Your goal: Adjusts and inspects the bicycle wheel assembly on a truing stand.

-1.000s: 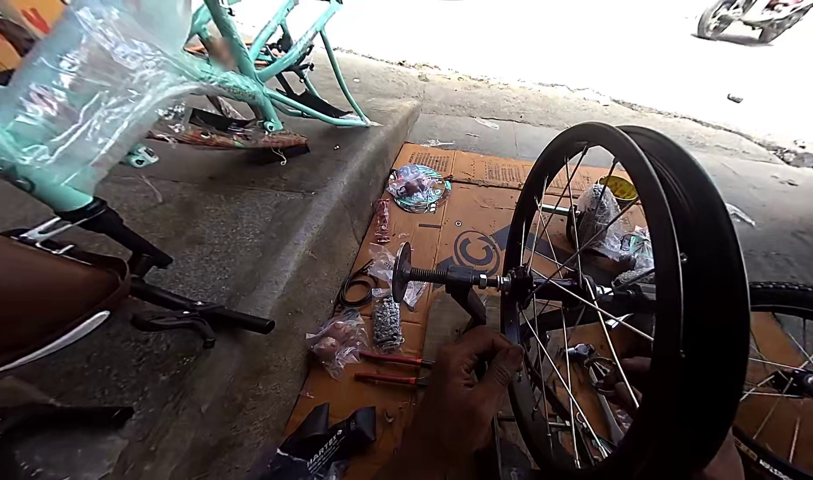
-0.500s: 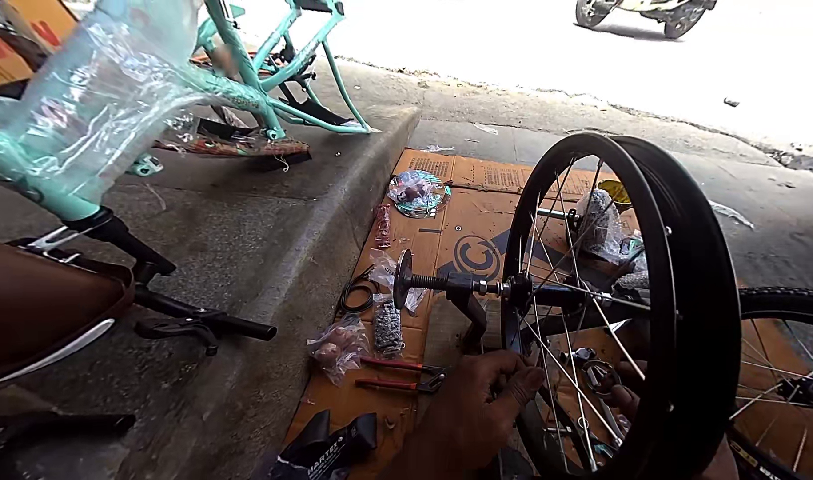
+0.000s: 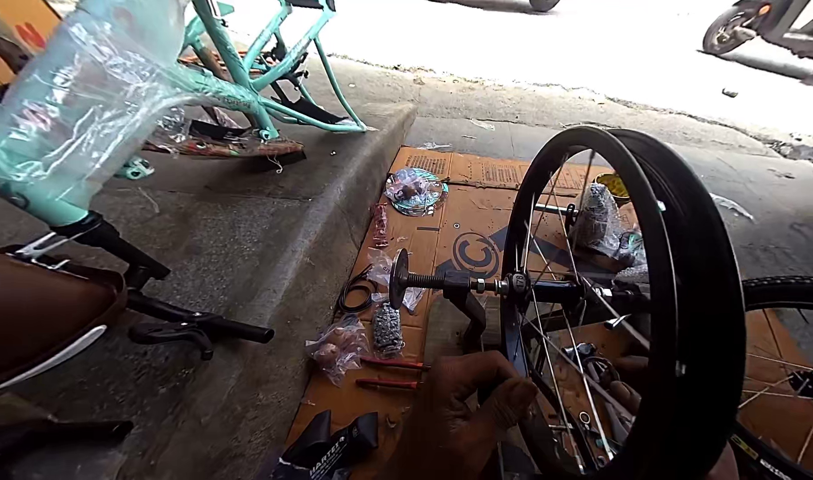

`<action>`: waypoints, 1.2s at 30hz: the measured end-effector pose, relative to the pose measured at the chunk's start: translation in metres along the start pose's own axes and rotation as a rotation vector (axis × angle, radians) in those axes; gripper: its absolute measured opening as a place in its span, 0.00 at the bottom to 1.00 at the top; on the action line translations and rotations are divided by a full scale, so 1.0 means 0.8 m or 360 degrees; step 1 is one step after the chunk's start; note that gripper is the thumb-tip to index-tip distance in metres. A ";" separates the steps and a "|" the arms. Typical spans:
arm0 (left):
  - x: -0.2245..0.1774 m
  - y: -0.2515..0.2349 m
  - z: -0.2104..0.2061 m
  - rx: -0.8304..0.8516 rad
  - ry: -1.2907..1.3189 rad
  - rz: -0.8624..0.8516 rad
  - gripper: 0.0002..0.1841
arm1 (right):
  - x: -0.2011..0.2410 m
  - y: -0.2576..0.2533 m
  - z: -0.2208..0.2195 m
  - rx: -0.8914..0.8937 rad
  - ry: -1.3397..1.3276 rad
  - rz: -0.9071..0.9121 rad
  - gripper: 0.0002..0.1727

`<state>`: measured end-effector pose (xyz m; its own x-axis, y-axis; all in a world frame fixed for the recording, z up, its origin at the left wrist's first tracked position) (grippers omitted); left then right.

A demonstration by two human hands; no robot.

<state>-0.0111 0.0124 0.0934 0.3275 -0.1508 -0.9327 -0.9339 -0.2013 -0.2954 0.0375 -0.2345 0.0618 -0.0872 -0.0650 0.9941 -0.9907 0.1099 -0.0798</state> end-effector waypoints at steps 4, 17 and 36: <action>0.008 0.003 0.002 -0.0024 -0.0093 0.0069 0.18 | 0.001 -0.001 0.002 0.0010 -0.0007 0.0013 0.14; 0.068 0.056 0.052 0.0086 -0.0781 0.0454 0.21 | -0.003 0.000 0.004 -0.0087 -0.0438 -0.0393 0.16; 0.077 0.080 0.052 -0.0046 -0.0413 0.0471 0.17 | 0.087 -0.035 -0.082 0.0692 -0.0178 0.0264 0.23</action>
<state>-0.0564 0.0307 0.0087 -0.0057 0.0424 -0.9991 -0.9769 -0.2136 -0.0035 0.0663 -0.1773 0.1382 -0.2350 -0.1907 0.9531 -0.9121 -0.2956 -0.2840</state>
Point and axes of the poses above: each hand's wrist, its own y-axis away from the middle knuckle, its own z-axis out of the back of the hand, x = y × z, the point moved 4 cm from there along -y, towards the middle knuckle, and after that the axes turned 15 degrees about -x, right-handed, at the moved point
